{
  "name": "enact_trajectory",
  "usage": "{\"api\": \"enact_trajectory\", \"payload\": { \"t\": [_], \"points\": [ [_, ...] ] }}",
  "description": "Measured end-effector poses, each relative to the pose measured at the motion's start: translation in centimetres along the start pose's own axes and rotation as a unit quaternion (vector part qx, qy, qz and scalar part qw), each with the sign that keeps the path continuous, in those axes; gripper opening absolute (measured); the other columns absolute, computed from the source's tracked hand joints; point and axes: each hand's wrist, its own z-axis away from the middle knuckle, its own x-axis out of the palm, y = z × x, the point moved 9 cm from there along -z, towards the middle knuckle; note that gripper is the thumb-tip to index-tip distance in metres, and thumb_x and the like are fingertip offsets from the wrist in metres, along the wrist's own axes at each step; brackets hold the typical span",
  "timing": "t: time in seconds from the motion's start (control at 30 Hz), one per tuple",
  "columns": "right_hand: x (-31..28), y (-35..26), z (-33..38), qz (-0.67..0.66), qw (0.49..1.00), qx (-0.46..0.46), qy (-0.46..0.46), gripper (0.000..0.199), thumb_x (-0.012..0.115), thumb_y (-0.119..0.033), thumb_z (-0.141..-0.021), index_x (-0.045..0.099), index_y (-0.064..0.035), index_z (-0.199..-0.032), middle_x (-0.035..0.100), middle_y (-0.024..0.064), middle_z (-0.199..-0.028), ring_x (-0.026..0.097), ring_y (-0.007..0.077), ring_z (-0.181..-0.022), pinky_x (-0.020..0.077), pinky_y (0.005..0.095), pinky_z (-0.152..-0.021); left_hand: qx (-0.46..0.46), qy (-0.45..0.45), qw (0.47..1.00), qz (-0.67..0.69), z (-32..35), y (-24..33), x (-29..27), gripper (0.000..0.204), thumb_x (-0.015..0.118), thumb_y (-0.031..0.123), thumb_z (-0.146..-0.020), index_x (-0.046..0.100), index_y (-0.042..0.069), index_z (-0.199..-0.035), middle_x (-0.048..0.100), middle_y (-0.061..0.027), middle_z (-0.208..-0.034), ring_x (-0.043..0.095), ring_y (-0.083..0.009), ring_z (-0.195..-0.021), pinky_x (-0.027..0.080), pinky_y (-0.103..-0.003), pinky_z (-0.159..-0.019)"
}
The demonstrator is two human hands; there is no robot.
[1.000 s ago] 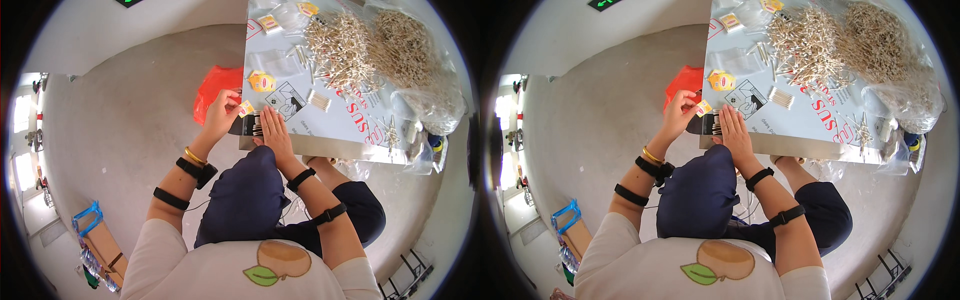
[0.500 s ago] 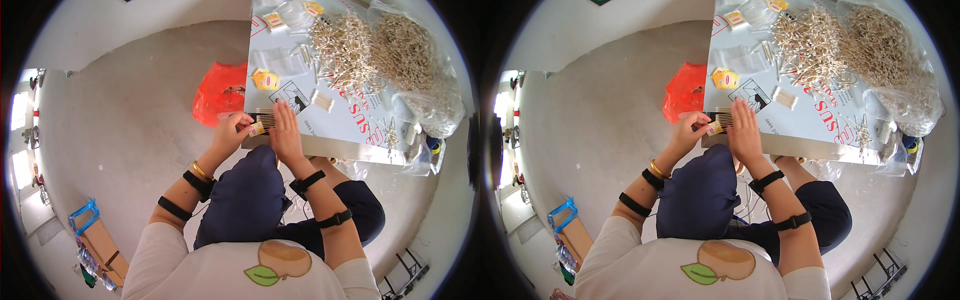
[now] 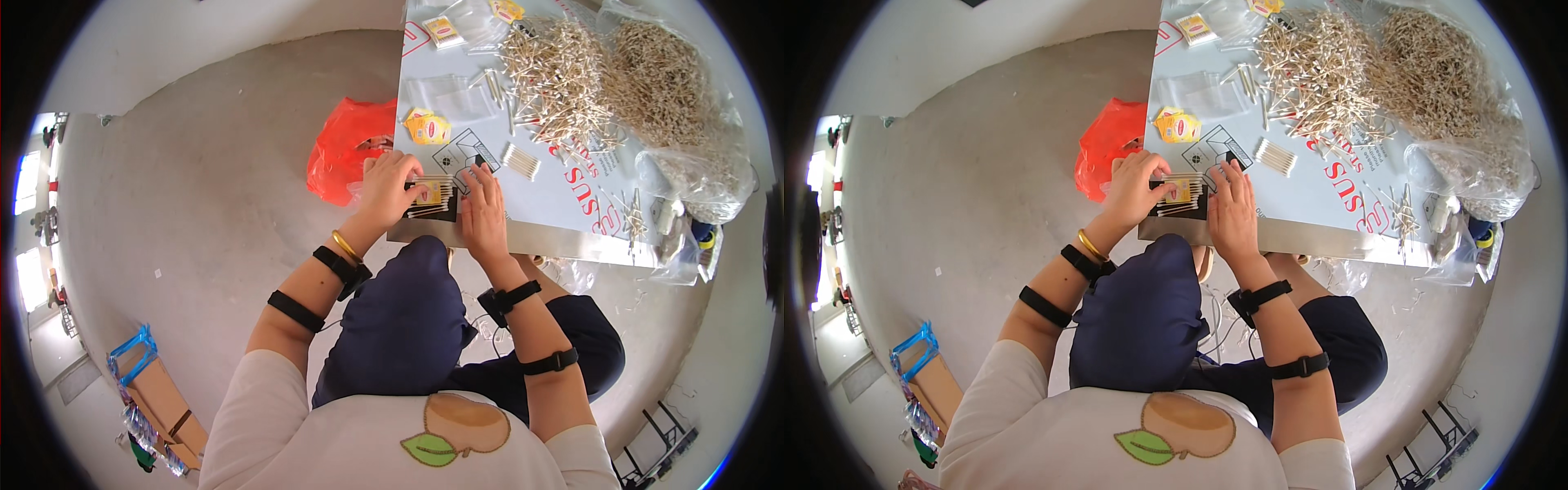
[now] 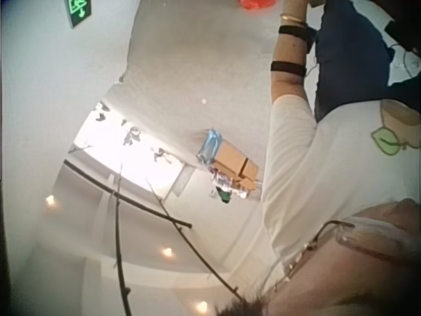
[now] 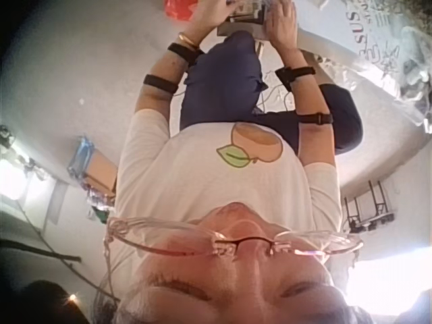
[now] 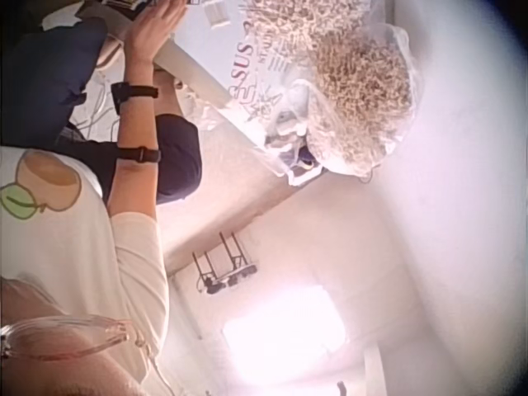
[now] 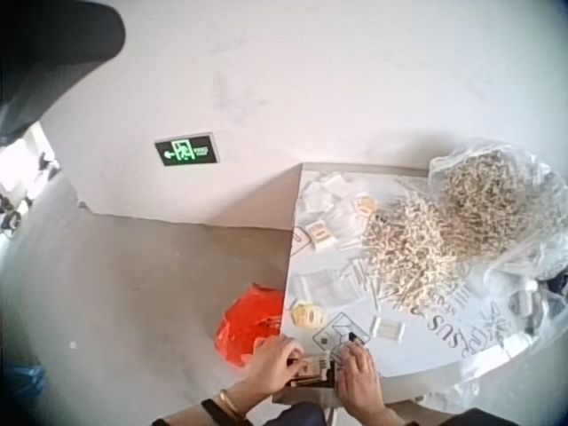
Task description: Packing cotton swabs into individual plastic bags.
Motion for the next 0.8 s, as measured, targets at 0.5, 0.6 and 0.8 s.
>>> {"api": "enact_trajectory", "payload": {
  "t": [0.5,0.6,0.8],
  "points": [
    [2.8,-3.4,-4.1,-0.006,0.995,-0.07,-0.077,0.025,0.073,-0.008,-0.084,0.069,-0.0109,-0.109,0.057,0.0085,-0.11,0.054,0.0316,-0.108,0.045,0.0442,-0.095,-0.015,0.017,0.998,-0.06,4.2,0.8,-1.1,0.065,0.089,0.03,-0.071,0.062,0.018,-0.129,0.055,-0.0064,-0.135,0.05,-0.0318,-0.128,0.037,-0.049,-0.106],
    [3.6,-3.7,-4.6,0.007,0.991,-0.081,-0.104,0.024,0.074,-0.009,-0.082,0.068,-0.0112,-0.106,0.056,0.0081,-0.107,0.054,0.0307,-0.107,0.0452,0.0432,-0.093,-0.007,-0.032,0.997,-0.067,4.2,0.4,0.0,0.086,0.093,0.034,-0.066,0.054,0.018,-0.141,0.045,-0.0069,-0.15,0.04,-0.0341,-0.141,0.032,-0.05,-0.114],
    [4.7,-3.5,-5.3,0.041,0.986,-0.087,-0.138,0.029,0.08,-0.014,-0.079,0.067,-0.013,-0.104,0.056,0.0075,-0.108,0.054,0.0301,-0.109,0.0452,0.0432,-0.092,-0.004,-0.02,0.997,-0.074,4.0,-0.2,0.0,0.089,0.094,0.033,-0.064,0.053,0.016,-0.141,0.045,-0.0067,-0.15,0.04,-0.0327,-0.142,0.032,-0.05,-0.114]
  ]
}}
